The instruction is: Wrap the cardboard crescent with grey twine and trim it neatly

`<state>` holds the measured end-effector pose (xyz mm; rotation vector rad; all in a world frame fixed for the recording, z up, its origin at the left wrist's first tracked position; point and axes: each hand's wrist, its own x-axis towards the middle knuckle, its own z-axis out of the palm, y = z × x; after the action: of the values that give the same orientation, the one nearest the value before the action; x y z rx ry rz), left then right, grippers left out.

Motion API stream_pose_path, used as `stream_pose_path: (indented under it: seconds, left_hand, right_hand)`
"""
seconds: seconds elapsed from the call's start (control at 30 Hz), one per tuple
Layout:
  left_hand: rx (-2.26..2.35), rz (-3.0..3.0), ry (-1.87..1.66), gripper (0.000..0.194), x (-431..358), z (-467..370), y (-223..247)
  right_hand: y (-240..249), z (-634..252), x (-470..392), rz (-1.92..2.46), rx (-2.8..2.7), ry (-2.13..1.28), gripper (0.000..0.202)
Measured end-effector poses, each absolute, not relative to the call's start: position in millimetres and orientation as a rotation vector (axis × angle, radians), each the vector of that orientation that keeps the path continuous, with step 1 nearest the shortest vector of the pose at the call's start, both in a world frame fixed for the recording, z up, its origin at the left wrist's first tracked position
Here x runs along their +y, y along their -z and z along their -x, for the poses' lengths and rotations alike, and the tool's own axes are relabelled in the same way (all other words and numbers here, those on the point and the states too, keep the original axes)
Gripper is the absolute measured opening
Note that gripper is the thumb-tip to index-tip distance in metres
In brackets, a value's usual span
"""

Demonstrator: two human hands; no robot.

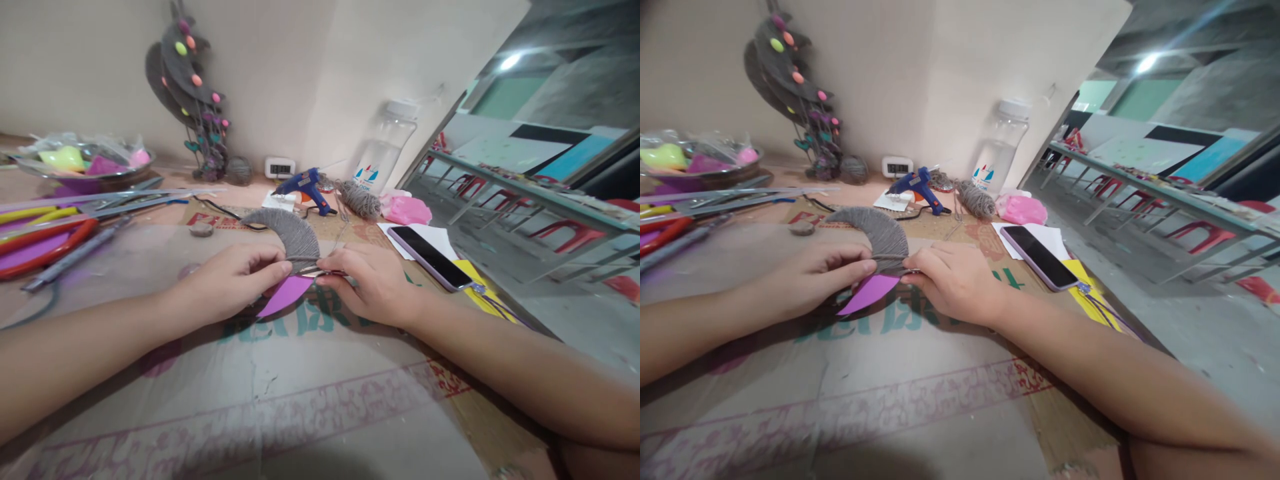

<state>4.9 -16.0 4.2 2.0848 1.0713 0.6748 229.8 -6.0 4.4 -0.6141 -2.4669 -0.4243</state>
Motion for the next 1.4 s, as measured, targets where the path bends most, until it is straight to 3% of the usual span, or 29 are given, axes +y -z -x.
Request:
stream_pose_path:
  seconds: [0.73, 1.4]
  left_hand:
    - [1.010, -1.961, -0.670, 0.030, -16.9, -5.4, -4.3]
    - [1.022, -2.006, -0.650, 0.032, -15.9, -4.0, -3.2]
  right_hand:
    - [-6.0, -230.0, -5.4, 0.598, -2.518, 0.506, 0.020]
    - [-2.4, -231.7, -4.1, 0.612, -2.442, 0.317, 0.018]
